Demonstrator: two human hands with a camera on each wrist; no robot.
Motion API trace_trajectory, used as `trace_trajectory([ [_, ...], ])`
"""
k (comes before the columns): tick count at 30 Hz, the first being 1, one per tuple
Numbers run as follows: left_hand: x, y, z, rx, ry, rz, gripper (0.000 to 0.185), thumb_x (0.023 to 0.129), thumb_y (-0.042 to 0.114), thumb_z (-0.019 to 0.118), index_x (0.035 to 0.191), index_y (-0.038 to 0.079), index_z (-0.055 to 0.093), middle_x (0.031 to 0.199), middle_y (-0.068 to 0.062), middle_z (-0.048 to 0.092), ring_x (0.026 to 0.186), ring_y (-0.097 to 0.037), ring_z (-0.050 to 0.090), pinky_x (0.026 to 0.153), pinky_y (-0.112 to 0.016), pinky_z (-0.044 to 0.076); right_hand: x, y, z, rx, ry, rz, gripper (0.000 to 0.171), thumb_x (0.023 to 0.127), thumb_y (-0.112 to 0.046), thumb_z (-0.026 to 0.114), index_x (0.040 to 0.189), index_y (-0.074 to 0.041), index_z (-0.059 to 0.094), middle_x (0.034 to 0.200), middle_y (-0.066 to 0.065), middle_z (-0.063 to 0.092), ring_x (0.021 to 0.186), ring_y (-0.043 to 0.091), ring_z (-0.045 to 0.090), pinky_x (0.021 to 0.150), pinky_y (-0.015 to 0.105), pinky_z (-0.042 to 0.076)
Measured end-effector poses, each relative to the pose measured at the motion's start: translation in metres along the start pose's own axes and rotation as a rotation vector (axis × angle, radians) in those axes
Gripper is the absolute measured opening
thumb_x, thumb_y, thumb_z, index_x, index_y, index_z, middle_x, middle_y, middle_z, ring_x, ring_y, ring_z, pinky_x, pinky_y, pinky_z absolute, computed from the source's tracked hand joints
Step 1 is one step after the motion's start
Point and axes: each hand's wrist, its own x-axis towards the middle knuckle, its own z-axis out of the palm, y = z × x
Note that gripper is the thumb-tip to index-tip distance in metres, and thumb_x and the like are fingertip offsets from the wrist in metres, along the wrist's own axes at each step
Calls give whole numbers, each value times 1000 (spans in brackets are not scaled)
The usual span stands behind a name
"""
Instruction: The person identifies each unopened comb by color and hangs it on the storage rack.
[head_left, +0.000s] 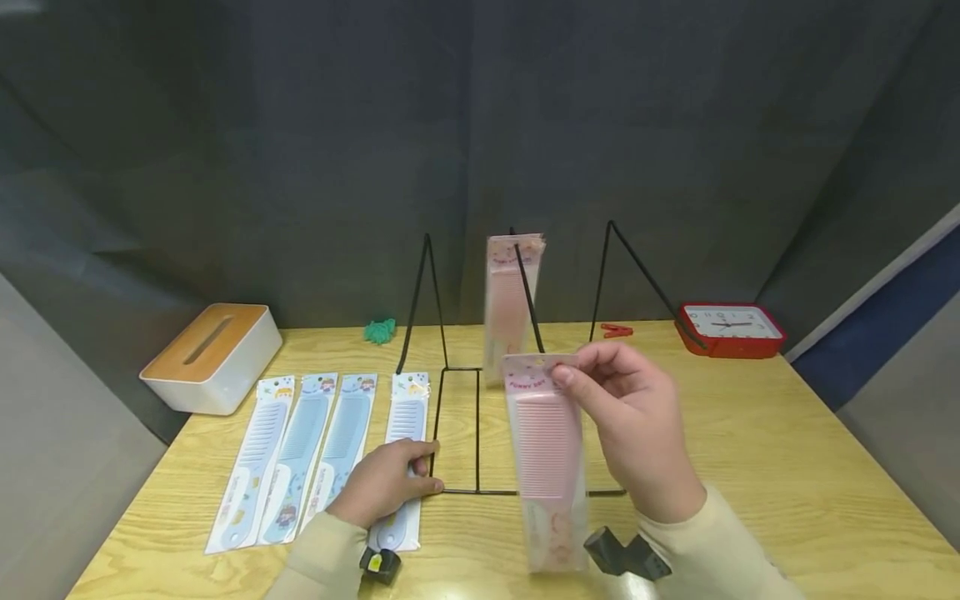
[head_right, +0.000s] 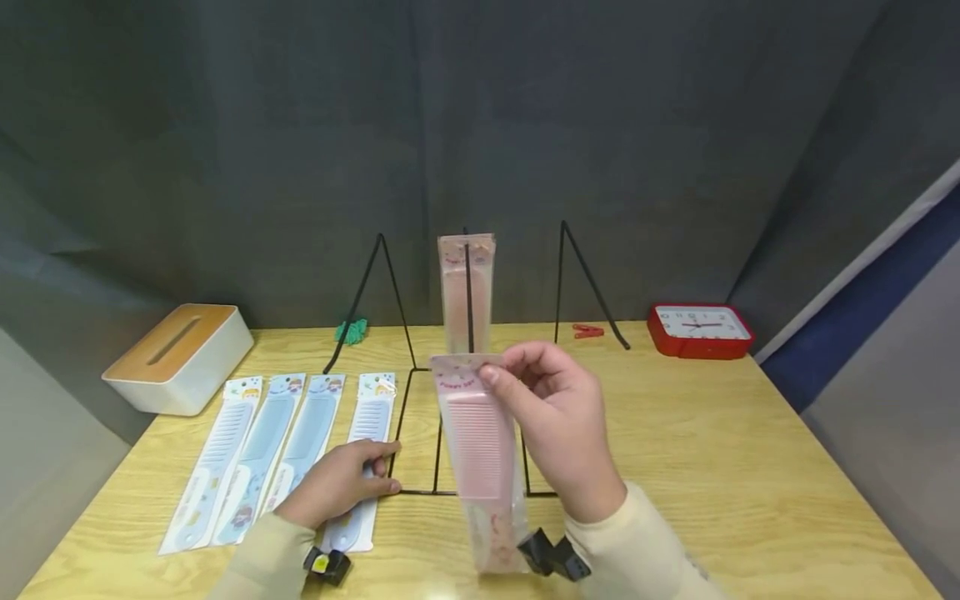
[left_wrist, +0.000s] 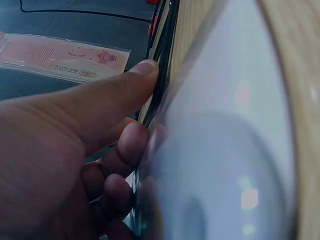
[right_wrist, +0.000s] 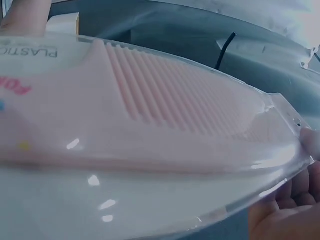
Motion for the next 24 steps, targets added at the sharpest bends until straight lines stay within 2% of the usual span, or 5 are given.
trace_trajectory([
  [6, 0, 2, -1, -2, -2, 5, 62, 83, 35, 83, 135, 7, 64, 80, 12, 55, 64, -9, 48, 58, -29, 42, 2, 3, 0, 1, 31, 24, 9, 89, 8, 70, 92, 5, 62, 91, 9, 71, 80, 17, 64, 69, 25, 54],
  [12, 0, 2, 0, 0, 0, 13, 62, 82, 36, 83, 134, 7, 64, 79, 12, 55, 65, -9, 48, 60, -29, 42, 13, 14, 1, -59, 51, 75, 12, 91, 0, 72, 96, 3, 62, 91, 8, 68, 78, 17, 58, 68, 25, 52],
  [16, 0, -1, 1, 6, 2, 10, 62, 82, 37, 83, 134, 8, 64, 80, 12, 55, 66, -9, 48, 60, -29, 42, 31, 25, 3, -68, 52, 100, 15, 92, -9, 74, 99, -1, 63, 92, 7, 66, 79, 17, 56, 69, 25, 52],
  [24, 1, -1, 1, -6, -2, 10, 62, 83, 36, 82, 134, 8, 64, 79, 12, 55, 64, -10, 48, 59, -29, 42, 75, 42, 10, -13, 52, 86, 16, 92, -13, 75, 99, -3, 64, 95, 6, 67, 81, 14, 58, 70, 24, 52],
])
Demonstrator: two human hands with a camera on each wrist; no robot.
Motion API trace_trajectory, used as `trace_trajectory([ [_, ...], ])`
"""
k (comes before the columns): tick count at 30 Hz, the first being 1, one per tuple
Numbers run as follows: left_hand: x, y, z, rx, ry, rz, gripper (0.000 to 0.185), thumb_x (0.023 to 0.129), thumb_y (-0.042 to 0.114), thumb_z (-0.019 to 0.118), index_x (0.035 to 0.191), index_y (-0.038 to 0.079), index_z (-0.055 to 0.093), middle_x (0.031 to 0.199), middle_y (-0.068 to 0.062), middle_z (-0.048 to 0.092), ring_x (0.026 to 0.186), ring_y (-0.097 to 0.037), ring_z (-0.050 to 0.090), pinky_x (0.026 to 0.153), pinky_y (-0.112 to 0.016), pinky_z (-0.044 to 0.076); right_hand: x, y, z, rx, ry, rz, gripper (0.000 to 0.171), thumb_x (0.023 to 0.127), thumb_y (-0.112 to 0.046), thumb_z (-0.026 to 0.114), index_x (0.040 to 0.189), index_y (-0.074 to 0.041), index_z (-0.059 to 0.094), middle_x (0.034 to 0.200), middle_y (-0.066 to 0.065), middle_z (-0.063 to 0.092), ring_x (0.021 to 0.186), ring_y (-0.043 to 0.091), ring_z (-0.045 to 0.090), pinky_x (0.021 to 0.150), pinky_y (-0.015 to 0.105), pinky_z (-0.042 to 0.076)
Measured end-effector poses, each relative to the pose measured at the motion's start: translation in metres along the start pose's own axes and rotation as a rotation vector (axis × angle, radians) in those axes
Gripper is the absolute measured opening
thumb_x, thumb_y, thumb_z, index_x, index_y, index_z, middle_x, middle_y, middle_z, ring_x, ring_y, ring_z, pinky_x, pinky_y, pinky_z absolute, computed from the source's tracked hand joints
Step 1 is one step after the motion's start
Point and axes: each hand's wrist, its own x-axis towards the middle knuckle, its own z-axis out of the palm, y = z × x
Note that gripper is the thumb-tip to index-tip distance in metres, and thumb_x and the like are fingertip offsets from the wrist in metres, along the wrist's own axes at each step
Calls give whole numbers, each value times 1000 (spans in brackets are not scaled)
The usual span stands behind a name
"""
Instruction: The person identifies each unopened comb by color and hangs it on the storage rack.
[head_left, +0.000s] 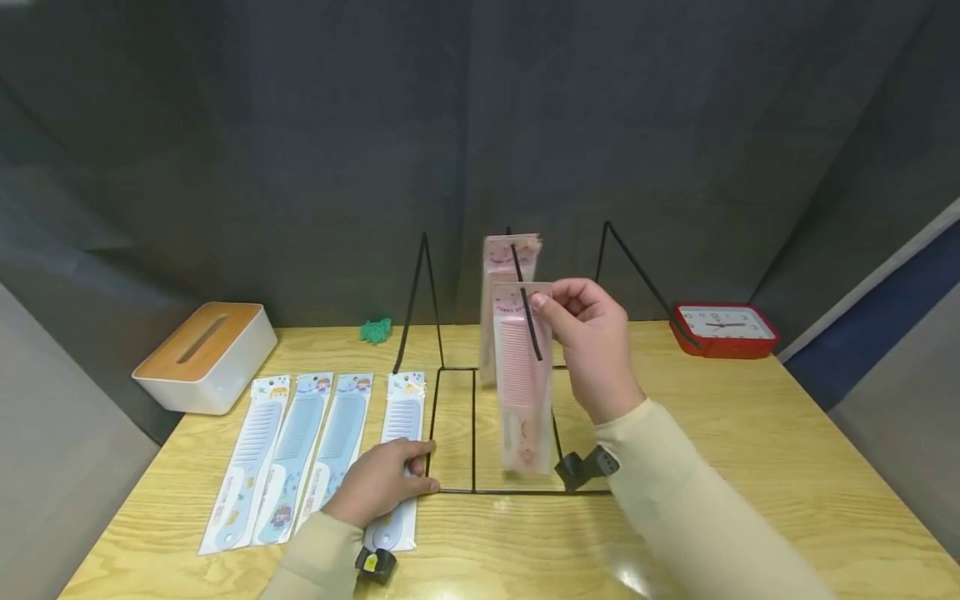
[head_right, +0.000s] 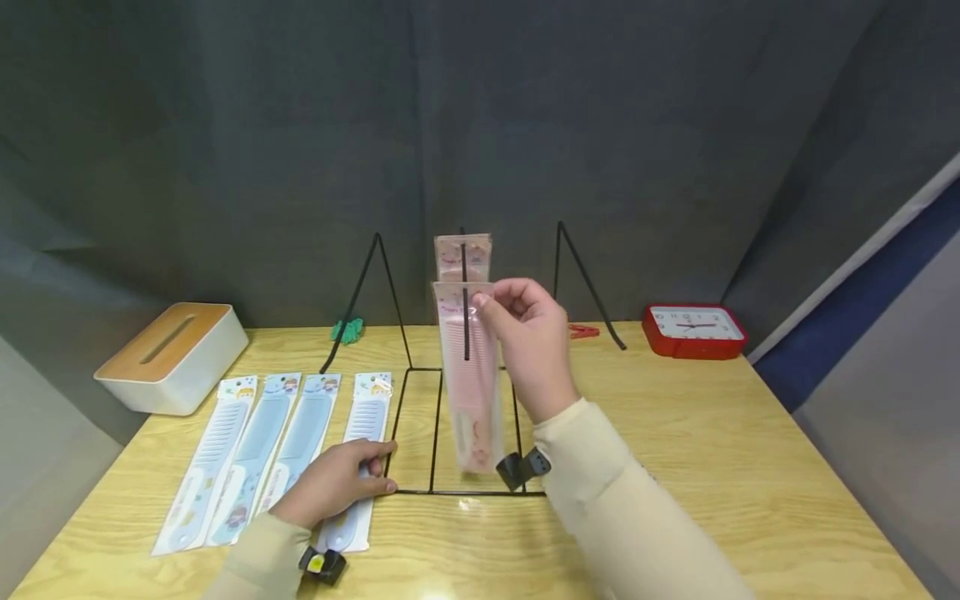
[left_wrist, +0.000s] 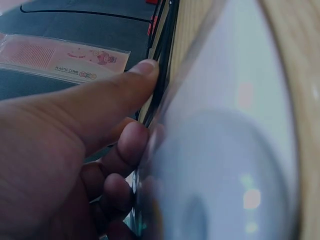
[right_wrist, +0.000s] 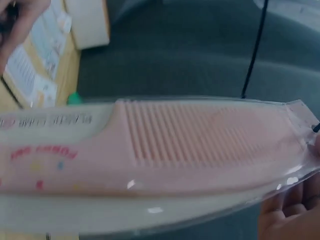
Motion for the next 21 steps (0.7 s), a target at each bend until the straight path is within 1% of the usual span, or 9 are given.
trace_trajectory([
  [2, 0, 1, 0, 1, -2, -3, 62, 83, 36, 82, 135, 8, 64, 79, 11, 55, 64, -10, 48, 58, -29, 42, 12, 4, 1, -27, 4, 5, 17, 92, -16, 75, 100, -5, 64, 96, 6, 66, 82, 15, 57, 70, 24, 52],
  [7, 0, 1, 1, -2, -11, -22, 63, 82, 38, 82, 135, 9, 64, 80, 12, 55, 64, -10, 48, 59, -29, 42, 42, 12, 3, -140, 4, 36, 20, 92, -24, 75, 101, -10, 65, 94, 4, 64, 82, 15, 56, 71, 28, 50],
  [11, 0, 1, 2, -14, -17, -28, 64, 82, 38, 83, 135, 9, 64, 80, 11, 55, 66, -11, 48, 60, -29, 42, 59, 17, 3, -182, 15, 67, 20, 92, -26, 75, 101, -11, 65, 91, 2, 62, 83, 14, 55, 74, 29, 50],
  [15, 0, 0, 3, -18, -14, -18, 64, 82, 37, 83, 135, 8, 64, 80, 11, 55, 66, -11, 49, 60, -30, 42, 67, 18, 2, -212, 21, 72, 23, 92, -29, 75, 102, -10, 65, 90, 2, 61, 83, 15, 55, 72, 26, 48],
  [19, 0, 0, 2, -17, -10, -13, 64, 81, 37, 83, 135, 8, 64, 80, 11, 55, 66, -11, 48, 60, -30, 42, 66, 19, -1, -264, 11, 78, 29, 91, -36, 75, 103, -11, 65, 91, 2, 61, 84, 16, 54, 68, 26, 45],
  [21, 0, 0, 2, -16, -7, -11, 64, 81, 37, 83, 135, 7, 64, 80, 11, 55, 66, -11, 48, 61, -30, 42, 64, 20, -5, -290, 1, 77, 33, 90, -39, 75, 104, -11, 65, 95, 3, 61, 87, 16, 54, 71, 28, 46],
])
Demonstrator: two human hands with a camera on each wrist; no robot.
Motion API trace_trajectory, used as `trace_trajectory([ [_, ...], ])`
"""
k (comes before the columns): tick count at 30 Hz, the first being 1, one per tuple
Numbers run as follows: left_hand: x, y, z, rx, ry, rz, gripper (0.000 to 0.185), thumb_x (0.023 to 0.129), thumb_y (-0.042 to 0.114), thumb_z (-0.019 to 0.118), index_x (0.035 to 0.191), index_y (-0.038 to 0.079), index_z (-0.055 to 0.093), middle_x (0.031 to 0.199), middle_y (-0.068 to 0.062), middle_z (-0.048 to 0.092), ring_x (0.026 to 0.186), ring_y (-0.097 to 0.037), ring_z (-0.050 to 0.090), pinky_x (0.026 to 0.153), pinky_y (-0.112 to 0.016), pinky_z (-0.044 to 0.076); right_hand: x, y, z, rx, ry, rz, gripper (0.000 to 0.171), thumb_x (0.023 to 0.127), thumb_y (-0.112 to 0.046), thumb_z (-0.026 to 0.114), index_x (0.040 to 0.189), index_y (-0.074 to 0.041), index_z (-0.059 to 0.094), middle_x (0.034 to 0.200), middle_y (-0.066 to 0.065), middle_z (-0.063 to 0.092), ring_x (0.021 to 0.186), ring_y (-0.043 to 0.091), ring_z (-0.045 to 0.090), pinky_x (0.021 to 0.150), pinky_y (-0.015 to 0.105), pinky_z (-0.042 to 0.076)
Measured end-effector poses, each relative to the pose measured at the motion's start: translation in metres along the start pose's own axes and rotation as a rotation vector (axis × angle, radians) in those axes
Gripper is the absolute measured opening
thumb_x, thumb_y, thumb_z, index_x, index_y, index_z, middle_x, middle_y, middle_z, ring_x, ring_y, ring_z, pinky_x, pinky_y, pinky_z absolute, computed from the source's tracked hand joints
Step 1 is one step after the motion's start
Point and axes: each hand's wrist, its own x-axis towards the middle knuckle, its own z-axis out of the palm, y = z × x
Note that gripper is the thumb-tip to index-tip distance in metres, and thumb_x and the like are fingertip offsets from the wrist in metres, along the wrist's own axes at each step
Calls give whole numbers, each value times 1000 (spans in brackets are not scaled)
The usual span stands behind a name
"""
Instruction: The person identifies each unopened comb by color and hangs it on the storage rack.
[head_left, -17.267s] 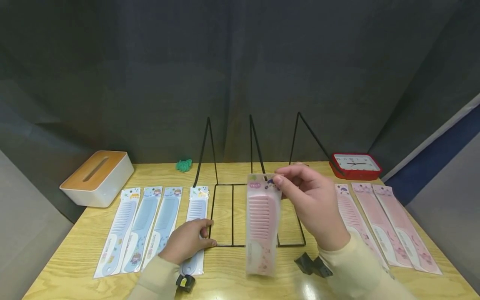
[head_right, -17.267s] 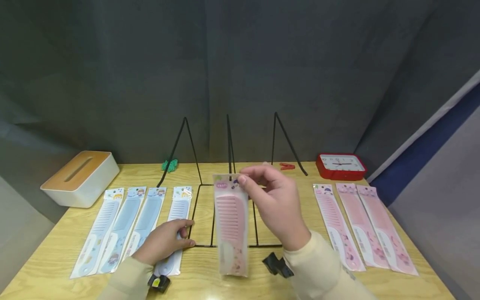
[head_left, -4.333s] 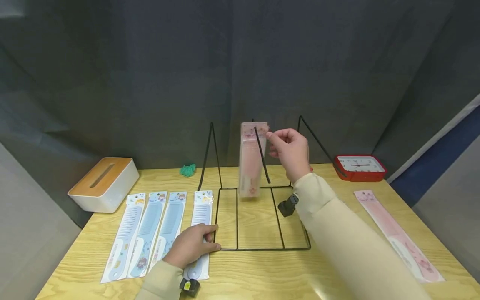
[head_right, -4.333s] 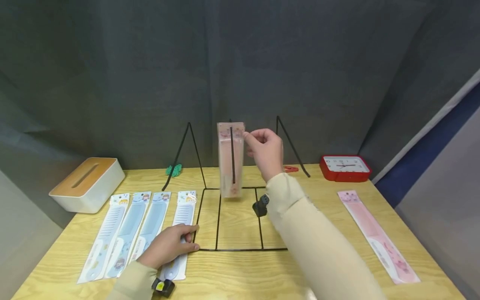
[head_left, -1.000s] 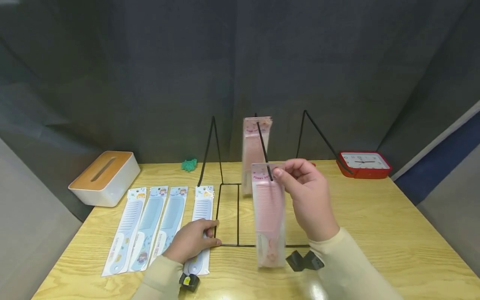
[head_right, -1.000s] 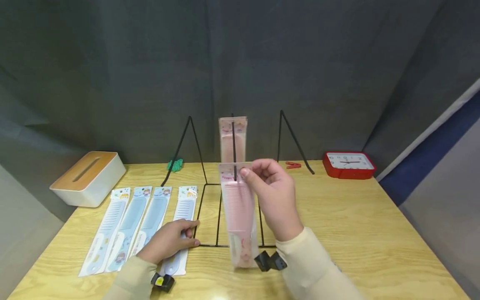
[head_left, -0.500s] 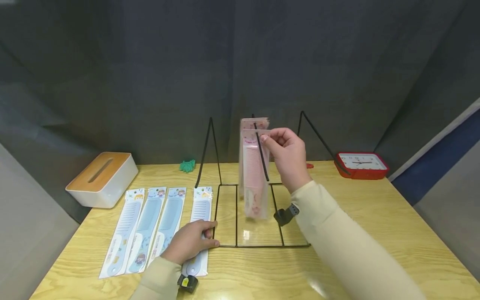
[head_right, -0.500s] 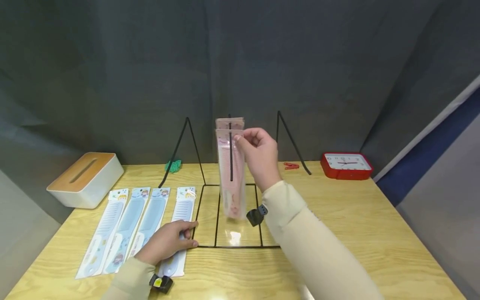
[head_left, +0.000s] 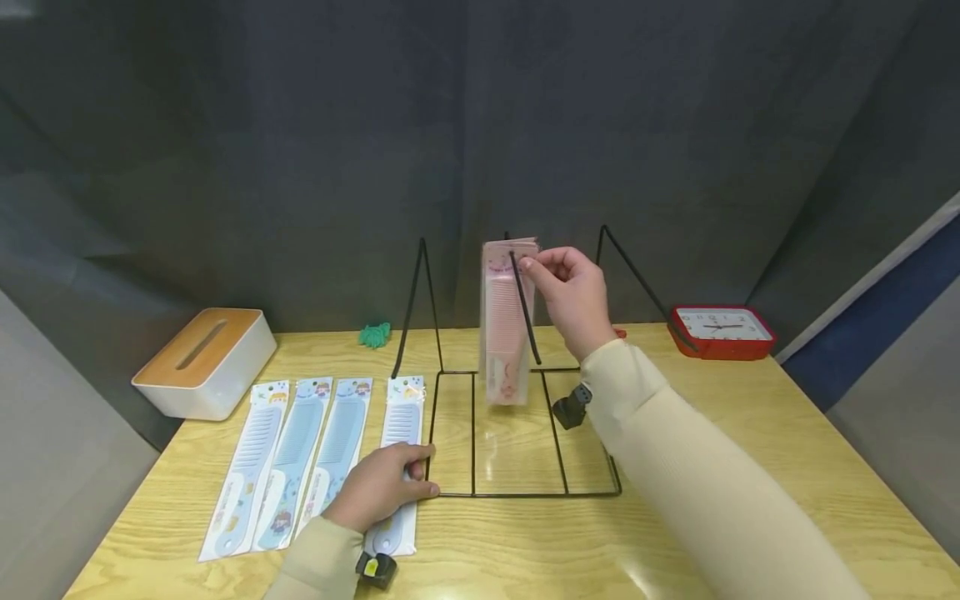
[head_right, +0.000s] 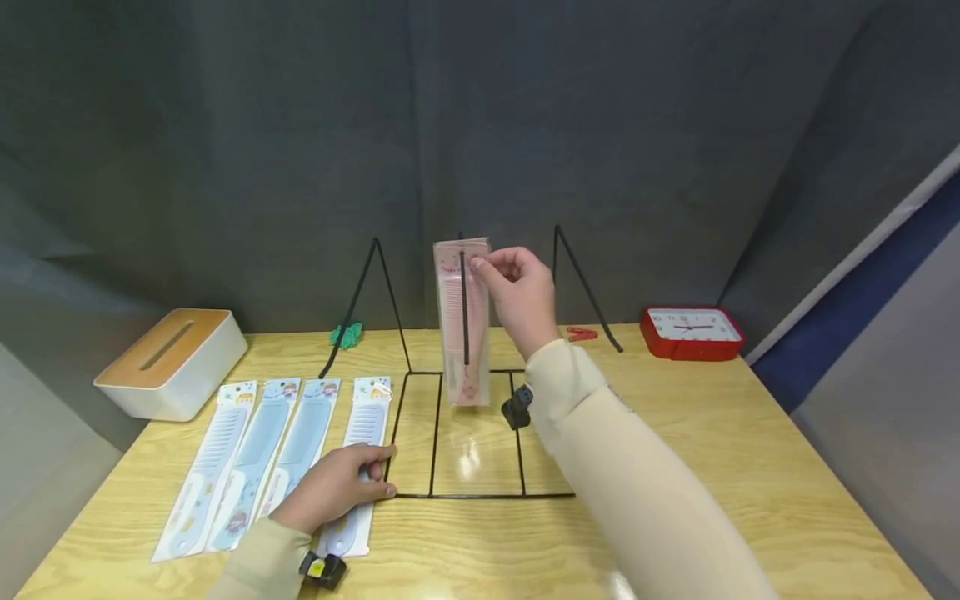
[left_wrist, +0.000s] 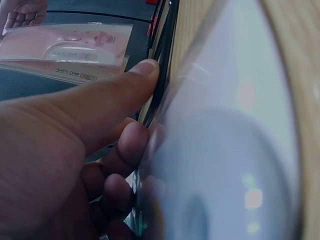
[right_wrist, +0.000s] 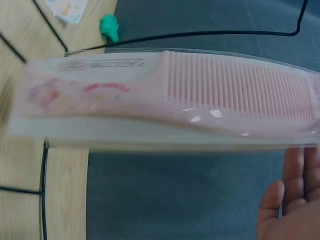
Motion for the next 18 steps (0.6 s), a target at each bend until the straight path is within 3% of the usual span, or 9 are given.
trace_trajectory([
  [5, 1, 1, 1, 10, 0, 6, 64, 82, 38, 83, 134, 8, 64, 81, 12, 55, 67, -10, 48, 62, -29, 42, -16, 14, -21, -204, -36, -52, 45, 91, -48, 71, 116, -12, 64, 114, 2, 63, 103, 17, 58, 86, 36, 47],
  [9, 0, 1, 1, 4, -1, -8, 64, 81, 38, 83, 134, 8, 64, 81, 12, 55, 67, -11, 49, 61, -29, 43, -37, 33, -42, -373, -132, -70, 53, 92, -47, 71, 128, -10, 59, 129, 7, 60, 118, 24, 55, 98, 46, 43],
  [13, 0, 0, -1, -4, -3, -16, 63, 82, 36, 83, 135, 8, 64, 81, 11, 56, 66, -11, 49, 60, -30, 43, -61, 60, -62, -451, -235, -6, 66, 91, -47, 73, 142, -11, 52, 146, 11, 50, 132, 34, 46, 107, 55, 36],
  [18, 0, -1, 0, -8, -12, -15, 63, 82, 36, 83, 135, 8, 64, 81, 11, 56, 67, -11, 49, 62, -30, 43, -92, 94, -83, -518, -337, 87, 84, 87, -57, 72, 153, -18, 40, 159, 10, 35, 138, 49, 36, 105, 65, 36],
])
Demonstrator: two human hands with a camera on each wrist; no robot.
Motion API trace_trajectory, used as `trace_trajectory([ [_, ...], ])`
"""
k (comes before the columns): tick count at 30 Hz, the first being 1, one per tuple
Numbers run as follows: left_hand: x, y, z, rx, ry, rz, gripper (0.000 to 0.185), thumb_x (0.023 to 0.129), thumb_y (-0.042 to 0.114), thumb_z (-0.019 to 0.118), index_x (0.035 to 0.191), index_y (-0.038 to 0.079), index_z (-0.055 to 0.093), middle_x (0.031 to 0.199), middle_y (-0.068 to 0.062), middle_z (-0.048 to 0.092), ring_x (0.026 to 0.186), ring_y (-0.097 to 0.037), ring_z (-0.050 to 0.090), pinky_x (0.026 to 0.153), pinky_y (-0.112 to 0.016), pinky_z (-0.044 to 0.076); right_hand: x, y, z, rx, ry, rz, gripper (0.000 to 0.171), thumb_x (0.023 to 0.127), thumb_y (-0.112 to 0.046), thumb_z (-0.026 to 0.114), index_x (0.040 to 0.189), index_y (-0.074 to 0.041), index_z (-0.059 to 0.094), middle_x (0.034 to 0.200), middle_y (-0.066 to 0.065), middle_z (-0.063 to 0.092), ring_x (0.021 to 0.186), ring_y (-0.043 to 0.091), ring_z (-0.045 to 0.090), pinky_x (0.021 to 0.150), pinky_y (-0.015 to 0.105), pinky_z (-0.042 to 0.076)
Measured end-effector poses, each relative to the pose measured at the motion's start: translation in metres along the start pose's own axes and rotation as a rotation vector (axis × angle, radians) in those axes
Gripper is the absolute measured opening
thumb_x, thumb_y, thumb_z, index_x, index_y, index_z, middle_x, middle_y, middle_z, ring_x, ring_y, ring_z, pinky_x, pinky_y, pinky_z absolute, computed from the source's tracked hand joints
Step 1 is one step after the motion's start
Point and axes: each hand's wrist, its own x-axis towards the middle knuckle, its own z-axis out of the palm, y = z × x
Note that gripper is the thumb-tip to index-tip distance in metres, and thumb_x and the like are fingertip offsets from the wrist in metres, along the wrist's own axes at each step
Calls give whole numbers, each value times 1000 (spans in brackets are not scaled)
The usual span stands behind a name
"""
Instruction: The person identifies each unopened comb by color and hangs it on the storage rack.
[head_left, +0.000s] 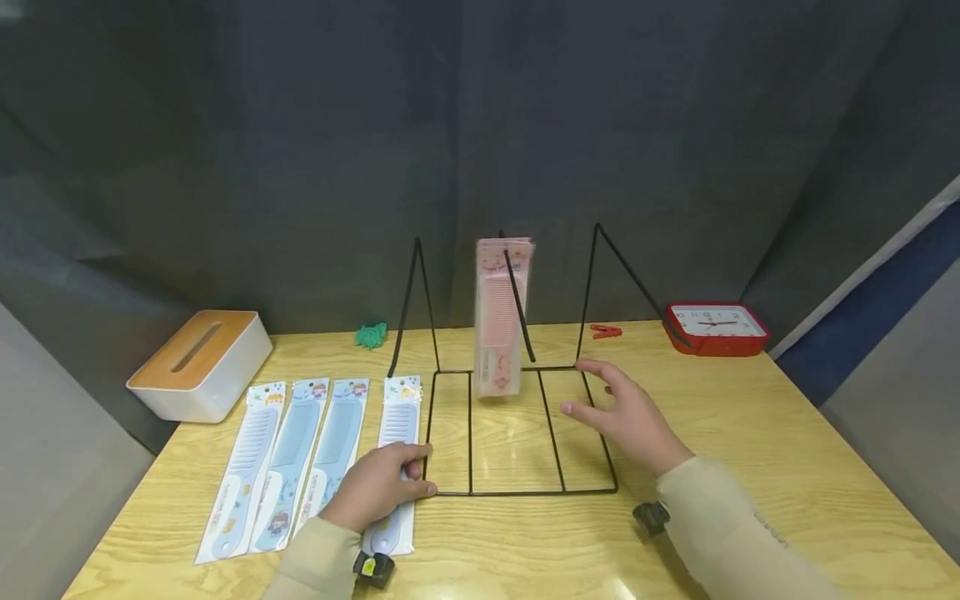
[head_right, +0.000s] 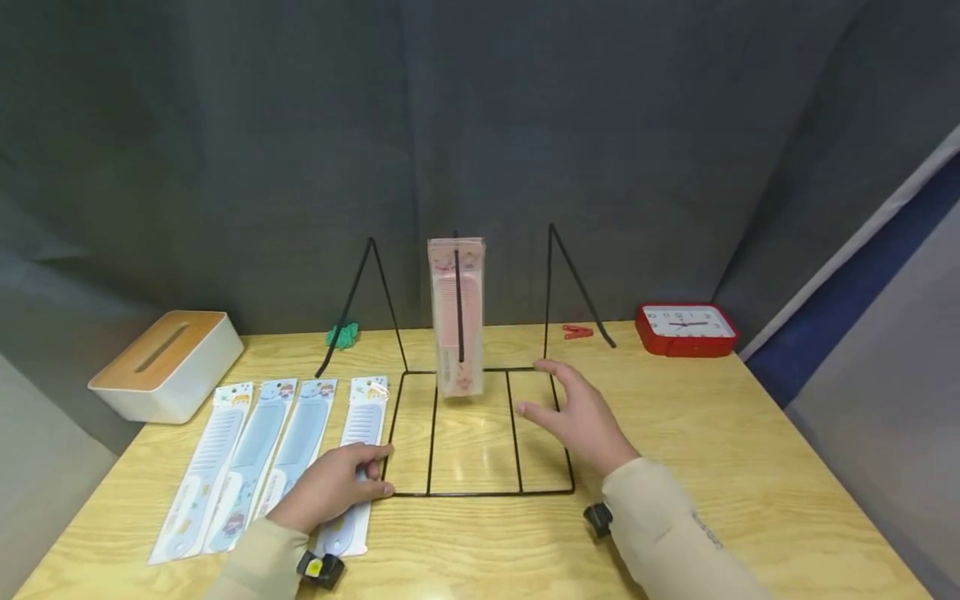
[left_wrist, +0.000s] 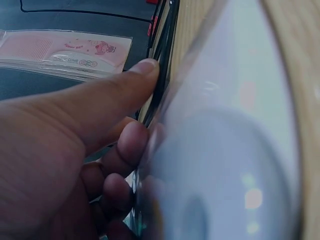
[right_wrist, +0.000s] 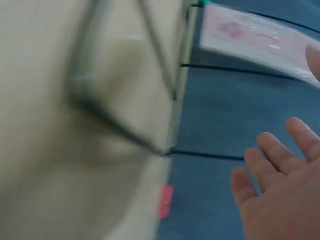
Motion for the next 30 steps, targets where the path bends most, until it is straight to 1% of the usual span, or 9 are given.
trace_trajectory([
  [3, -1, -2, 0, 1, 4, 0, 63, 82, 36, 83, 135, 7, 64, 81, 11, 56, 67, -11, 49, 62, -30, 42, -11, 19, 5, -35, -45, 16, 91, 86, -61, 72, 156, -16, 35, 161, 12, 30, 142, 50, 31, 106, 67, 33],
  [7, -2, -3, 0, 6, 7, -2, 63, 82, 36, 83, 134, 8, 65, 81, 12, 56, 67, -11, 49, 62, -31, 42, -20, 36, 9, -68, -98, 37, 94, 86, -55, 74, 157, -11, 30, 162, 15, 28, 146, 46, 25, 109, 69, 27],
  [12, -3, -3, 0, 5, 14, 0, 63, 81, 36, 83, 134, 8, 65, 80, 12, 56, 68, -11, 50, 64, -31, 42, -25, 44, 9, -92, -175, 88, 100, 82, -54, 78, 158, -11, 29, 161, 19, 28, 145, 48, 24, 109, 68, 26],
  [15, -2, -2, 0, 11, 16, 3, 62, 81, 37, 83, 133, 8, 65, 80, 13, 55, 68, -10, 49, 64, -30, 42, -29, 49, 8, -91, -220, 111, 105, 79, -52, 81, 158, -8, 28, 160, 23, 28, 145, 48, 24, 110, 67, 26],
  [17, -2, -2, 0, 11, 19, 4, 62, 81, 37, 83, 133, 9, 65, 80, 13, 55, 68, -10, 49, 65, -30, 42, -31, 53, 9, -91, -229, 98, 106, 78, -49, 83, 157, -5, 29, 160, 24, 27, 146, 49, 23, 111, 65, 25],
  [20, 0, 0, 1, 10, 21, 1, 62, 81, 38, 83, 133, 9, 66, 80, 13, 55, 68, -10, 49, 66, -31, 42, -35, 61, 11, -105, -213, 55, 106, 77, -47, 84, 156, -1, 30, 160, 25, 25, 147, 48, 20, 113, 65, 22],
  [23, 0, 1, 1, 3, 28, -2, 61, 81, 37, 84, 132, 9, 66, 80, 12, 55, 69, -10, 49, 68, -32, 42, -36, 66, 13, -125, -199, 24, 107, 77, -50, 84, 155, 1, 31, 161, 25, 24, 148, 48, 16, 113, 66, 19],
  [30, -1, 2, 0, 7, 40, 5, 59, 82, 37, 83, 131, 9, 66, 80, 13, 55, 67, -9, 49, 67, -31, 43, -36, 68, 14, -122, -224, 16, 112, 74, -51, 86, 156, 0, 30, 162, 24, 22, 148, 49, 13, 112, 68, 18],
])
